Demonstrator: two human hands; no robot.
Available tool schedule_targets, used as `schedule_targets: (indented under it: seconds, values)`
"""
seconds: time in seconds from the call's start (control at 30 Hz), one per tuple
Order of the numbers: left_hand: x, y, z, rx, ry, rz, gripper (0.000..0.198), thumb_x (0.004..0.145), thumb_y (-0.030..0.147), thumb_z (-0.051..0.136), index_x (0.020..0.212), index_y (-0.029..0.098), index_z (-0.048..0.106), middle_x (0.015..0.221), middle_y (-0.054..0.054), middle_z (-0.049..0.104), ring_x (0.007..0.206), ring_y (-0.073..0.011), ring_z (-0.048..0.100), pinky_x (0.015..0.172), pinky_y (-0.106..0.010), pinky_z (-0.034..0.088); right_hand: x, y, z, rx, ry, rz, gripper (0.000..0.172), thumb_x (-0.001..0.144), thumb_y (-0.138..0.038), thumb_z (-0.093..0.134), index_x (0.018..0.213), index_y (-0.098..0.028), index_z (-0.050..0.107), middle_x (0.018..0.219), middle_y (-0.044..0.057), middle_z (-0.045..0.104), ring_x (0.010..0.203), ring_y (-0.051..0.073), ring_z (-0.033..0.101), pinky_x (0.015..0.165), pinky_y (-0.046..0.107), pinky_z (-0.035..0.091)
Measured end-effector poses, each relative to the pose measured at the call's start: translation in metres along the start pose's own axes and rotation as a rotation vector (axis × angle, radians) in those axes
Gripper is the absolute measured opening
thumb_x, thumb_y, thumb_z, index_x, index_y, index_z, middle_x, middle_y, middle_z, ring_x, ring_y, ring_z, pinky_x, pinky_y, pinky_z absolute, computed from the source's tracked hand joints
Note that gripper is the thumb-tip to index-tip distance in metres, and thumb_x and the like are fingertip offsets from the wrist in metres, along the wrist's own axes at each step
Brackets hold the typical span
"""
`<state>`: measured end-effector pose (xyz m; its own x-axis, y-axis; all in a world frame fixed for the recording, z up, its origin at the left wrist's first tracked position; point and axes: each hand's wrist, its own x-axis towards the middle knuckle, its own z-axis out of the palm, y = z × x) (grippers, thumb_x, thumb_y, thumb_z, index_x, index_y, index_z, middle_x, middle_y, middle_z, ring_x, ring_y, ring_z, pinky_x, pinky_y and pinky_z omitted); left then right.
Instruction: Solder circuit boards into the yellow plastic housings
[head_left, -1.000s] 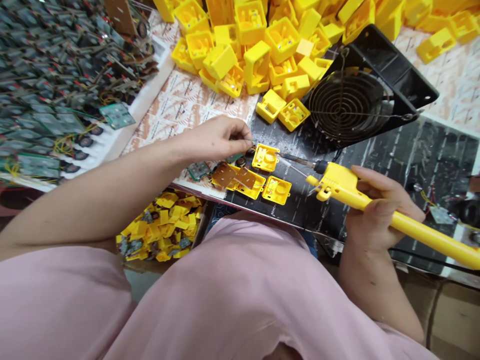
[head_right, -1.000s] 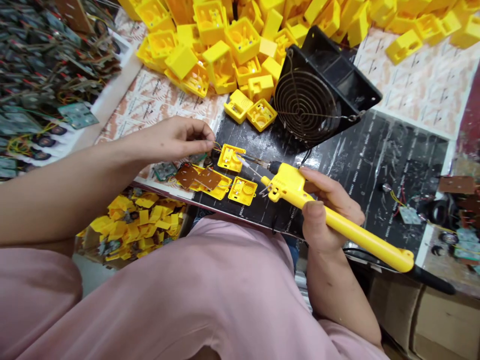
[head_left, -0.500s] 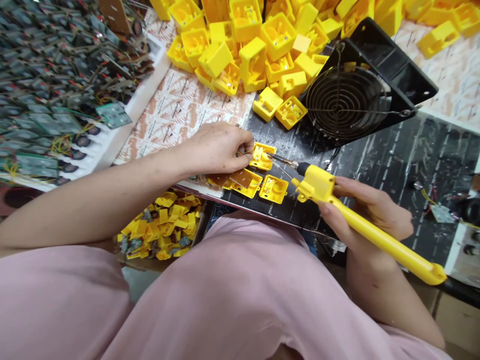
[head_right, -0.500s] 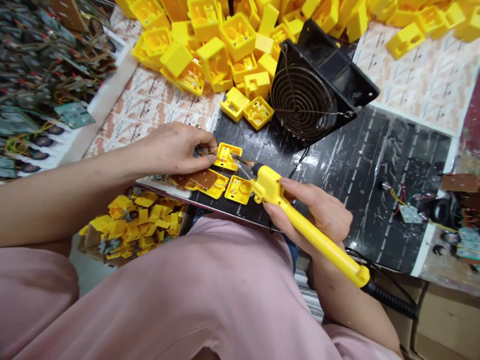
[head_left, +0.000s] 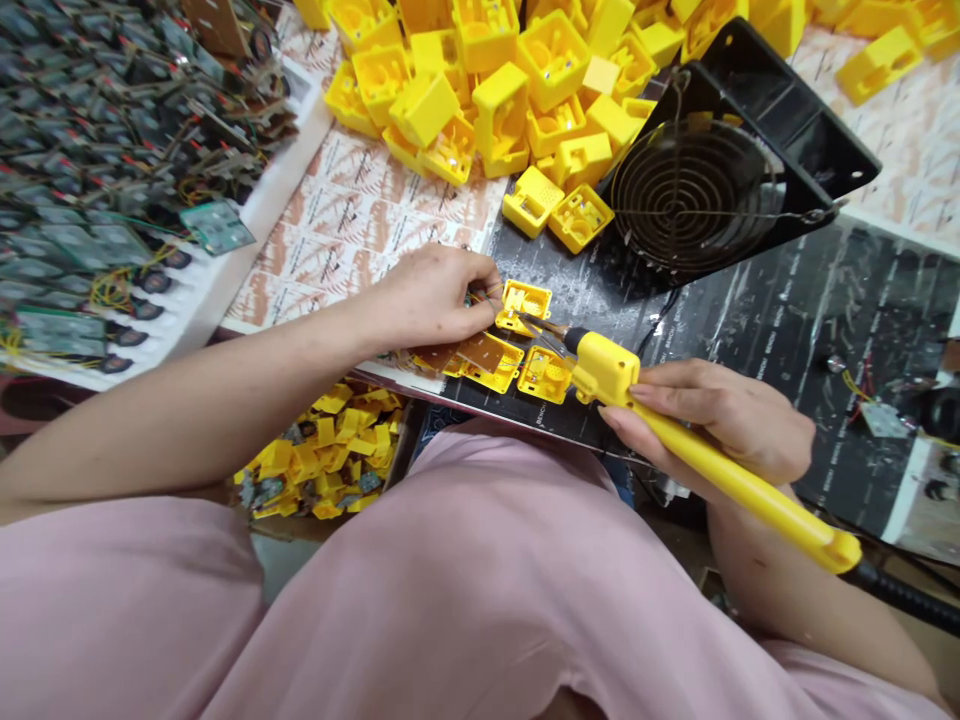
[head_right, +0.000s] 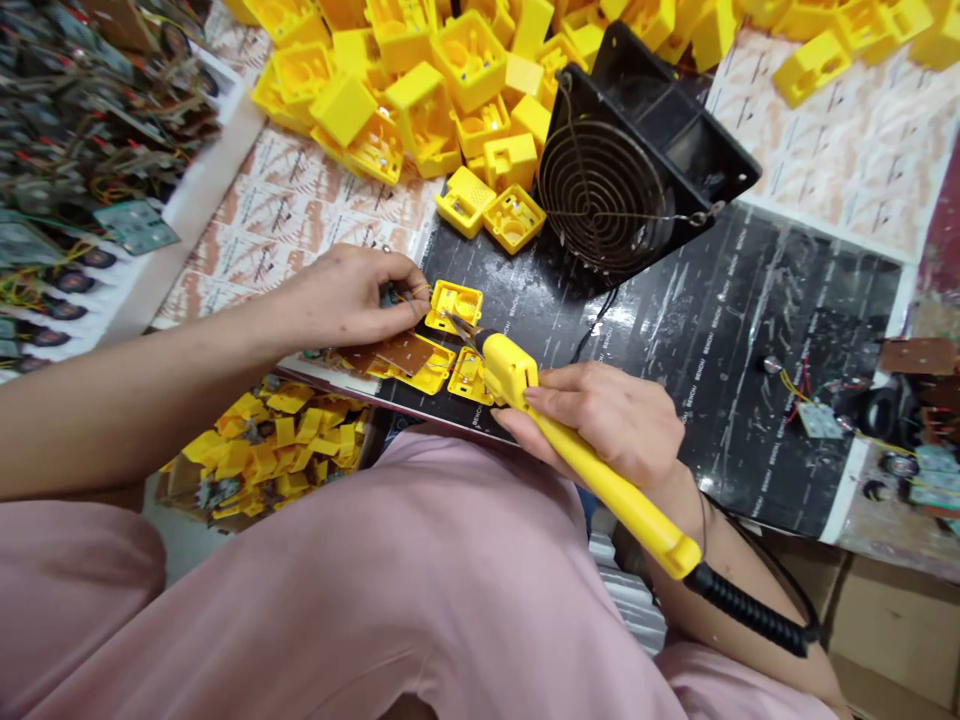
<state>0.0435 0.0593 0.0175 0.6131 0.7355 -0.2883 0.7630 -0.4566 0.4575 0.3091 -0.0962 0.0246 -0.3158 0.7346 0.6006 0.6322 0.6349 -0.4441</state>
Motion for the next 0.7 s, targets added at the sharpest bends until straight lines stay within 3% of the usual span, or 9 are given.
schedule_targets:
  seconds: [0.07, 0.2, 0.47, 0.6, 0.7]
  values:
    - [0.000, -0.001, 0.002, 0.012, 0.009, 0.006, 0.027, 0.089, 0.035, 0.056, 0.096, 0.020, 0.078, 0.086, -0.003, 0.076, 0.092, -0.0243, 0.077, 0.093, -0.036, 0.057, 0.000, -0.002, 0.001, 0.017, 0.006, -0.014, 0.024, 0.094, -0.013, 0.091, 0.103, -0.024, 0.071, 0.079, -0.003, 0.081, 0.072, 0.018, 0.083, 0.061, 0.023, 0.067]
    - [0.000, -0.001, 0.005, 0.048, 0.052, 0.023, 0.028, 0.087, 0.036, 0.055, 0.094, 0.021, 0.077, 0.084, -0.003, 0.075, 0.090, -0.0246, 0.077, 0.090, -0.035, 0.057, 0.004, -0.006, -0.004, 0.016, -0.105, -0.014, 0.025, 0.094, -0.013, 0.092, 0.107, -0.020, 0.072, 0.090, 0.002, 0.083, 0.078, 0.017, 0.082, 0.069, 0.025, 0.067]
    - [0.000, 0.004, 0.008, 0.113, 0.067, -0.012, 0.025, 0.087, 0.034, 0.057, 0.095, 0.022, 0.077, 0.092, -0.004, 0.079, 0.096, -0.0269, 0.078, 0.090, -0.035, 0.056, 0.016, -0.006, -0.016, -0.009, -0.172, -0.074, 0.029, 0.091, -0.006, 0.093, 0.108, -0.016, 0.072, 0.094, 0.004, 0.082, 0.080, 0.016, 0.079, 0.074, 0.027, 0.066]
    - [0.000, 0.004, 0.009, 0.111, 0.080, 0.000, 0.025, 0.088, 0.034, 0.057, 0.096, 0.022, 0.077, 0.093, -0.004, 0.079, 0.097, -0.0277, 0.079, 0.091, -0.036, 0.057, 0.019, -0.007, -0.015, -0.016, -0.195, -0.150, 0.021, 0.094, -0.011, 0.091, 0.102, -0.015, 0.072, 0.091, 0.006, 0.081, 0.074, 0.016, 0.077, 0.069, 0.027, 0.065]
    - [0.000, 0.006, 0.008, 0.115, 0.067, -0.011, 0.024, 0.088, 0.033, 0.056, 0.095, 0.022, 0.077, 0.092, -0.004, 0.080, 0.097, -0.0285, 0.079, 0.091, -0.037, 0.058, 0.020, -0.014, -0.024, 0.008, -0.197, -0.041, 0.020, 0.096, -0.009, 0.088, 0.105, -0.019, 0.073, 0.093, 0.006, 0.081, 0.080, 0.018, 0.079, 0.075, 0.029, 0.066]
